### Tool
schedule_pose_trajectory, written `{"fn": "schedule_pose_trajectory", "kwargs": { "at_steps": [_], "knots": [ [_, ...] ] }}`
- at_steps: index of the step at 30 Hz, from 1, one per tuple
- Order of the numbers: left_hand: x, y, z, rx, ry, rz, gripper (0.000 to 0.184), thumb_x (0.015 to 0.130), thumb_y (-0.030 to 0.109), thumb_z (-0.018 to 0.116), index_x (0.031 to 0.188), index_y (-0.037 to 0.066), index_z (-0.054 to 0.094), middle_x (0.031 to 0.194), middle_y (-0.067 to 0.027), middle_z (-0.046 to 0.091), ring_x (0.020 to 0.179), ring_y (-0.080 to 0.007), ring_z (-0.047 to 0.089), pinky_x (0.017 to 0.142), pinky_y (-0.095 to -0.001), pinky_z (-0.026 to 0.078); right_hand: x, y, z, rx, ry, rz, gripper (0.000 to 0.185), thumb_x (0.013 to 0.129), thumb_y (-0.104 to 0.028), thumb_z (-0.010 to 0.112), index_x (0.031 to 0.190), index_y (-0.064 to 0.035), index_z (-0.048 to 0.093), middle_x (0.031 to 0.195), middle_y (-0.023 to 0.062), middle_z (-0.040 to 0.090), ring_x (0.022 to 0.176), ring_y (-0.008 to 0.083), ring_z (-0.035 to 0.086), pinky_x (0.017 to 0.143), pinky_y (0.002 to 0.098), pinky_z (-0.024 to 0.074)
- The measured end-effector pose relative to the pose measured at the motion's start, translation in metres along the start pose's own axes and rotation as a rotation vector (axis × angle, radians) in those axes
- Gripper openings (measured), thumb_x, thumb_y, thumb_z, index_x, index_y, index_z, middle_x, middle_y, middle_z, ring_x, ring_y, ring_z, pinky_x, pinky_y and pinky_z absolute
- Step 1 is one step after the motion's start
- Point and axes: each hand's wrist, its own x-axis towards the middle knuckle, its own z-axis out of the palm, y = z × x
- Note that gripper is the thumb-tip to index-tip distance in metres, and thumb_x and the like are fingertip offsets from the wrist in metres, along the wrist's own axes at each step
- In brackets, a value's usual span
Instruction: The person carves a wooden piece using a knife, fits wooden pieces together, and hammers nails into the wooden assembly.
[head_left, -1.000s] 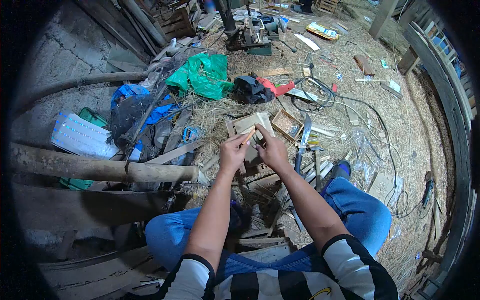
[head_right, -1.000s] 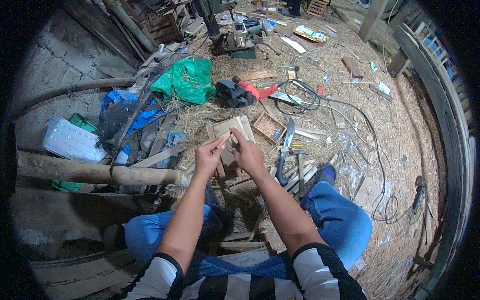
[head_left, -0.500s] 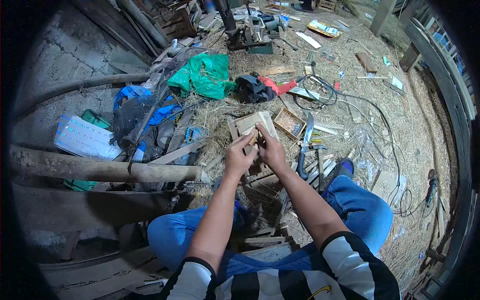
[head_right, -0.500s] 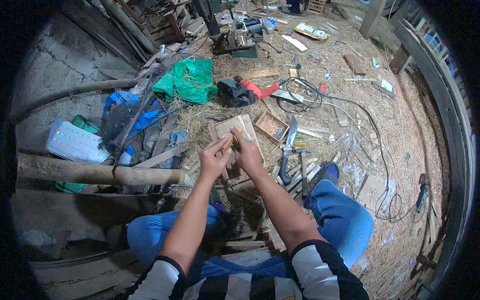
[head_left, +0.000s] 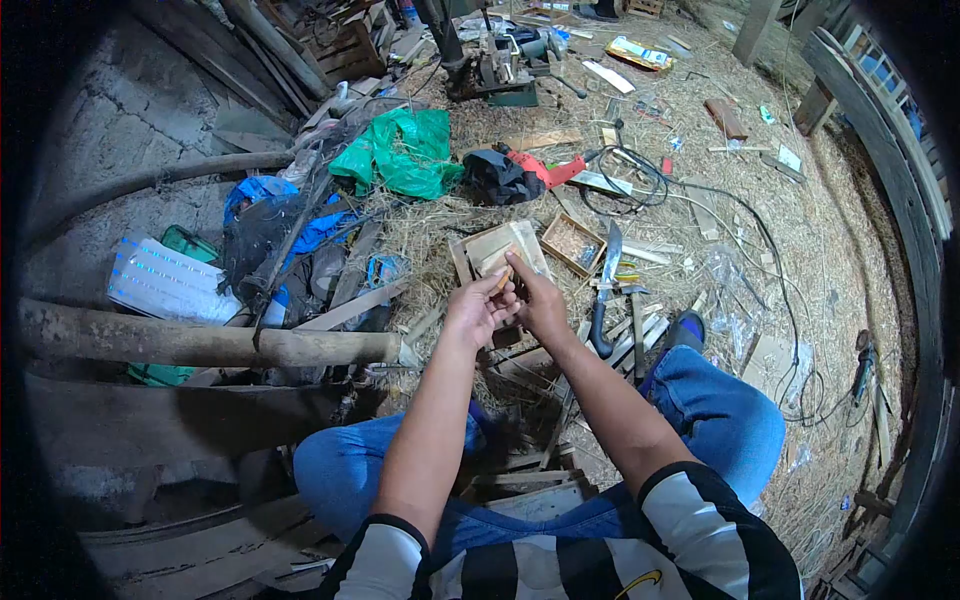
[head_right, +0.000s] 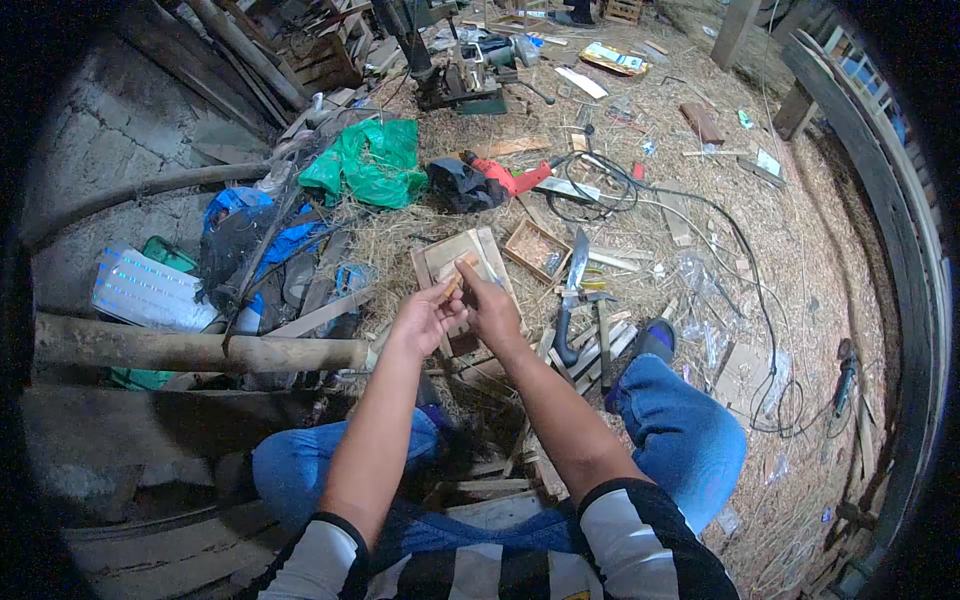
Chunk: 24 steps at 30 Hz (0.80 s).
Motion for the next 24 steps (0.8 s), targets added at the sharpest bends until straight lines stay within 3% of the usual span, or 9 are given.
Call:
{"fn": "schedule_pose_trajectory", "kwargs": {
  "at_steps": [3,5,6,8,15,17,24],
  "knots": [
    [0.008,-0.005,-0.007,-0.028,-0.016,-0.051,0.017,0.094,0.018,0.067,0.105,0.005,0.065,0.082,-0.0035,0.066,0.068,-0.0136,0.064,0.068,-0.0363,0.06,0.0,-0.006,0.0,0.013,0.002,0.041,0.075,0.072,0.005,0.067,0.141,-0.0203,0.051,0.086,0.0161,0.067,0.082,0.0386,0.066,0.073,0.0462,0.0537],
    [0.002,-0.006,-0.005,-0.018,-0.035,-0.036,0.016,0.096,0.02,0.066,0.104,0.006,0.066,0.08,-0.0012,0.064,0.066,-0.0117,0.062,0.07,-0.0357,0.061,-0.003,0.002,0.009,0.16,0.1,0.271,0.057,0.075,0.002,0.067,0.128,-0.0142,0.056,0.087,0.0168,0.067,0.084,0.0396,0.066,0.075,0.0469,0.0533],
    [0.001,-0.007,-0.003,-0.016,-0.036,-0.038,0.016,0.096,0.02,0.066,0.104,0.006,0.066,0.08,-0.0012,0.064,0.066,-0.0117,0.062,0.07,-0.0357,0.061,-0.004,0.009,0.012,0.16,0.103,0.273,0.057,0.075,0.002,0.067,0.128,-0.0142,0.056,0.087,0.0168,0.067,0.084,0.0396,0.066,0.075,0.0469,0.0533],
    [-0.003,-0.008,0.0,0.025,-0.034,0.03,0.017,0.096,0.021,0.067,0.106,0.007,0.067,0.079,-0.0002,0.062,0.066,-0.011,0.062,0.071,-0.0352,0.061,-0.006,0.024,0.016,-0.003,0.043,0.13,0.039,0.079,-0.001,0.065,0.116,-0.0093,0.059,0.088,0.0179,0.067,0.086,0.0406,0.066,0.075,0.0475,0.0532],
    [0.006,-0.01,-0.004,0.07,-0.018,0.11,0.021,0.099,0.022,0.061,0.106,0.002,0.063,0.079,-0.0024,0.061,0.068,-0.0123,0.06,0.076,-0.0372,0.06,-0.007,0.018,0.013,0.012,0.068,0.019,0.03,0.079,-0.006,0.069,0.108,-0.0048,0.062,0.091,0.0195,0.068,0.084,0.0376,0.068,0.075,0.0438,0.0549],
    [0.007,-0.011,-0.006,0.049,0.012,0.133,0.02,0.096,0.022,0.067,0.107,0.005,0.068,0.078,-0.0012,0.061,0.064,-0.0103,0.058,0.068,-0.0318,0.059,-0.008,0.019,0.015,-0.018,0.095,0.039,0.031,0.079,-0.006,0.069,0.109,-0.0048,0.062,0.09,0.0197,0.067,0.084,0.0376,0.068,0.075,0.0434,0.0549],
    [0.007,-0.009,-0.006,0.021,0.02,0.147,0.022,0.096,0.018,0.065,0.106,-0.001,0.066,0.08,-0.0048,0.061,0.06,-0.0098,0.052,0.067,-0.03,0.057,-0.005,0.012,0.013,0.041,0.07,0.046,0.026,0.078,-0.003,0.066,0.104,-0.0048,0.061,0.087,0.0176,0.065,0.083,0.0382,0.065,0.073,0.0446,0.0525]
  ]
}}
